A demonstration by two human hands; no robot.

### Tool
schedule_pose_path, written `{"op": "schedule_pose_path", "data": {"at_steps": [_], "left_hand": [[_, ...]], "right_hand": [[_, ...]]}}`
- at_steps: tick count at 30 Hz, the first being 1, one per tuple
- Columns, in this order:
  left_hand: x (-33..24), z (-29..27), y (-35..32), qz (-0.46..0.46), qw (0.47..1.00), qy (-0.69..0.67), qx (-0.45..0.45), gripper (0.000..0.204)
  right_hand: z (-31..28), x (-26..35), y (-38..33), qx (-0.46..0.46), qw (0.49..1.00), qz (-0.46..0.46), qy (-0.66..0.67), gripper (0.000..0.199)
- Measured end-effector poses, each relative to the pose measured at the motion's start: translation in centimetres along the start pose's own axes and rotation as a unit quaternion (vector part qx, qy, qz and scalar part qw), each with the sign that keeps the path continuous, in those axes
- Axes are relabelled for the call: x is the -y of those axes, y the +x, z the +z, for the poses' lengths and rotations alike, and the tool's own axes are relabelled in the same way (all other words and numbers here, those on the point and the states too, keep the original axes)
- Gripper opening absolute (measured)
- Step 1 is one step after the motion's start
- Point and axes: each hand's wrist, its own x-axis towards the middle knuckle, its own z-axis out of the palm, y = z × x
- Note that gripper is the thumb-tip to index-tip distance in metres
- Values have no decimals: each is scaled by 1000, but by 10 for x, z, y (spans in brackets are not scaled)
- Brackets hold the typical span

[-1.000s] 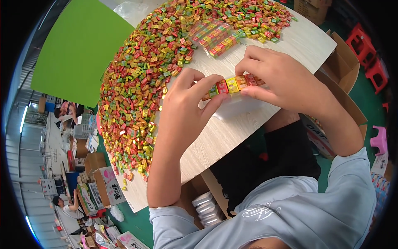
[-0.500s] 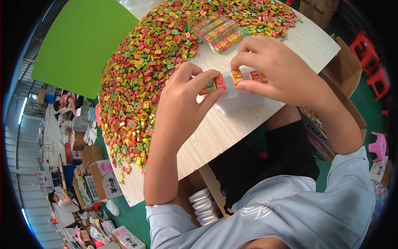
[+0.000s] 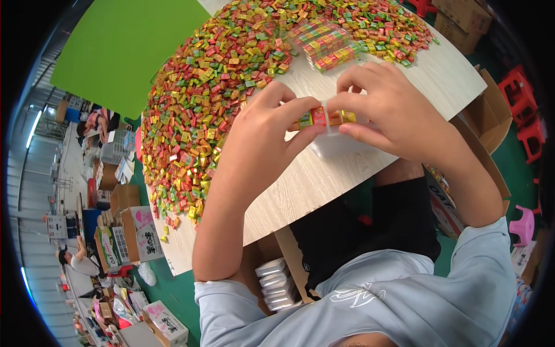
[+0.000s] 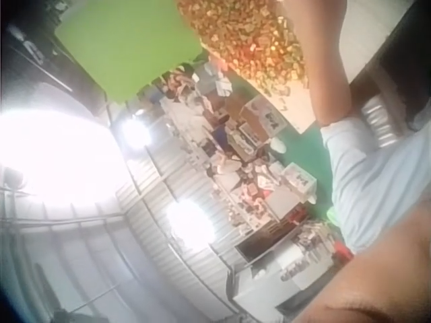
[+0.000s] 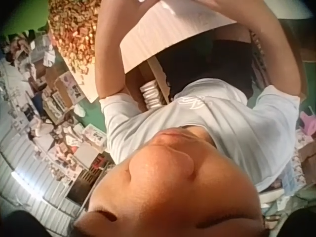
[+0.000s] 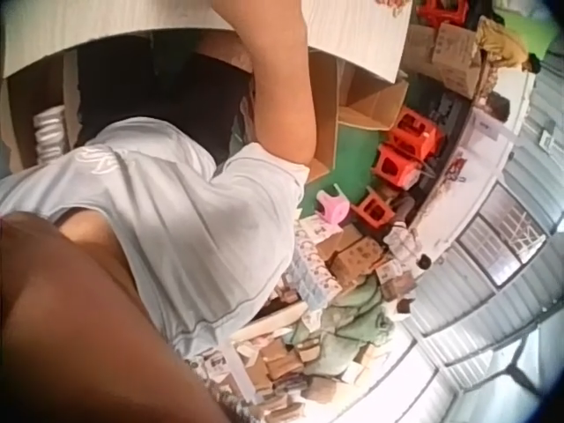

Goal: Sorting small colorful wrapped items and placing them into a plastic tray.

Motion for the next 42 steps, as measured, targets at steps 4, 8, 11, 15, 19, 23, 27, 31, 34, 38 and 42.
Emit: {"op": "schedule_pose_path", "data": {"at_steps": [4, 8, 11, 15, 19, 23, 27, 31, 34, 38, 42], "left_hand": [[-4, 2, 6, 5, 1000, 5, 8, 29], [-9, 4, 12, 9, 1000, 9, 28, 27], [-13, 8, 17, 8, 999, 7, 36, 27], [-16, 12, 21, 10, 999, 2, 41, 29], [-18, 14, 15, -5, 999, -18, 47, 31], [-20, 18, 3, 53, 995, 78, 9, 44], [-14, 27, -13, 74, 984, 159, -21, 56], [-8, 35, -19, 114, 966, 232, -31, 58], [-6, 35, -20, 116, 963, 242, -27, 59], [-6, 34, -20, 95, 972, 216, -19, 60], [-1, 35, -18, 140, 960, 241, -22, 60]], "right_hand": [[-5, -2, -8, 16, 999, -14, -28, 24], [-12, -5, -18, 4, 999, -6, -40, 22], [-19, -6, -25, 9, 999, 11, -34, 20], [-22, -11, -33, 23, 999, 26, -26, 22], [-19, -14, -41, -9, 999, 6, -38, 28], [-17, -17, -46, -12, 1000, 8, -20, 32], [-14, -21, -48, -9, 1000, 3, -23, 33], [-13, -22, -48, -11, 1000, 0, -26, 34], [-12, -22, -50, -13, 1000, 0, -26, 35], [-12, -21, -50, -15, 1000, -2, -27, 36], [-12, -21, -49, -9, 999, 2, -32, 36]]}}
